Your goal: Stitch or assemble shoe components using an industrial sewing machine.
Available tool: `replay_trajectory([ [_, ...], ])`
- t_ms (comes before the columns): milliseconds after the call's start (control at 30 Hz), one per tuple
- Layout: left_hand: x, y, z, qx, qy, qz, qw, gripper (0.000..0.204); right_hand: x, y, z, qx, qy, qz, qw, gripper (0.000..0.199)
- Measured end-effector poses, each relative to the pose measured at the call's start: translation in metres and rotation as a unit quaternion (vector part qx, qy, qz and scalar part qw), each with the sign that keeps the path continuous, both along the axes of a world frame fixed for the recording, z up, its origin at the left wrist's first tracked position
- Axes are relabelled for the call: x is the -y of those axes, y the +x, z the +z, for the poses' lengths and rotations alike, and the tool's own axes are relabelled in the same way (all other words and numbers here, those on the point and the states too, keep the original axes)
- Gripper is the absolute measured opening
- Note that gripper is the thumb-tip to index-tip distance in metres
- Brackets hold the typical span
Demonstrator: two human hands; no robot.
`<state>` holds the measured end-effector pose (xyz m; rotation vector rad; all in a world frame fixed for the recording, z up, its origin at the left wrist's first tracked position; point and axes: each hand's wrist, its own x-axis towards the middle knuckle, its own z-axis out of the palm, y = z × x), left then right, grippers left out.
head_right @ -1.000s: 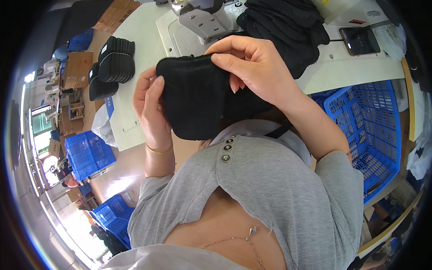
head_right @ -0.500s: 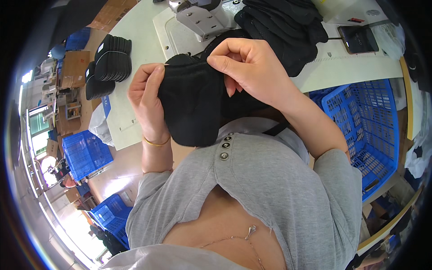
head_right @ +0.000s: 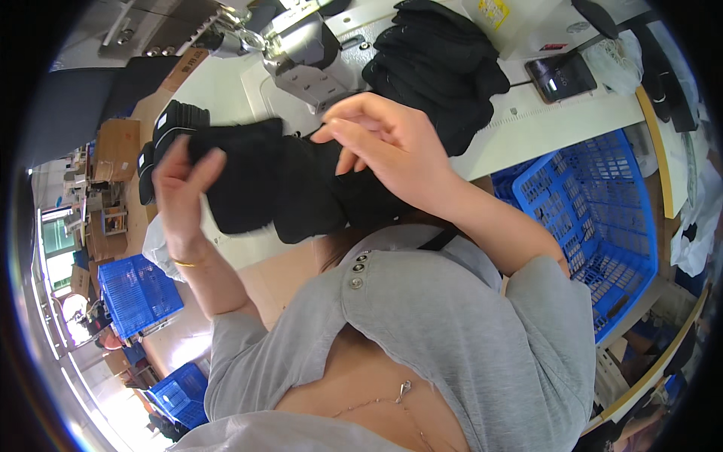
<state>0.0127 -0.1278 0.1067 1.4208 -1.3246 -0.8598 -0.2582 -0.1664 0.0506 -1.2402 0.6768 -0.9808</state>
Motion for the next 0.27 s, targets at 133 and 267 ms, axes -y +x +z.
replay_trajectory([
  [133, 0.069, 0.055, 0.014, 0.495, -0.206, 0.183, 0.824, 0.023, 0.0, -0.021, -0.006, -0.019, -0.011, -0.022, 1.0, 0.022],
  [267, 0.138, 0.054, 0.003, 0.799, -0.107, 0.329, 0.491, 0.036, -0.003, -0.028, -0.012, -0.04, -0.01, -0.023, 0.999, 0.02],
])
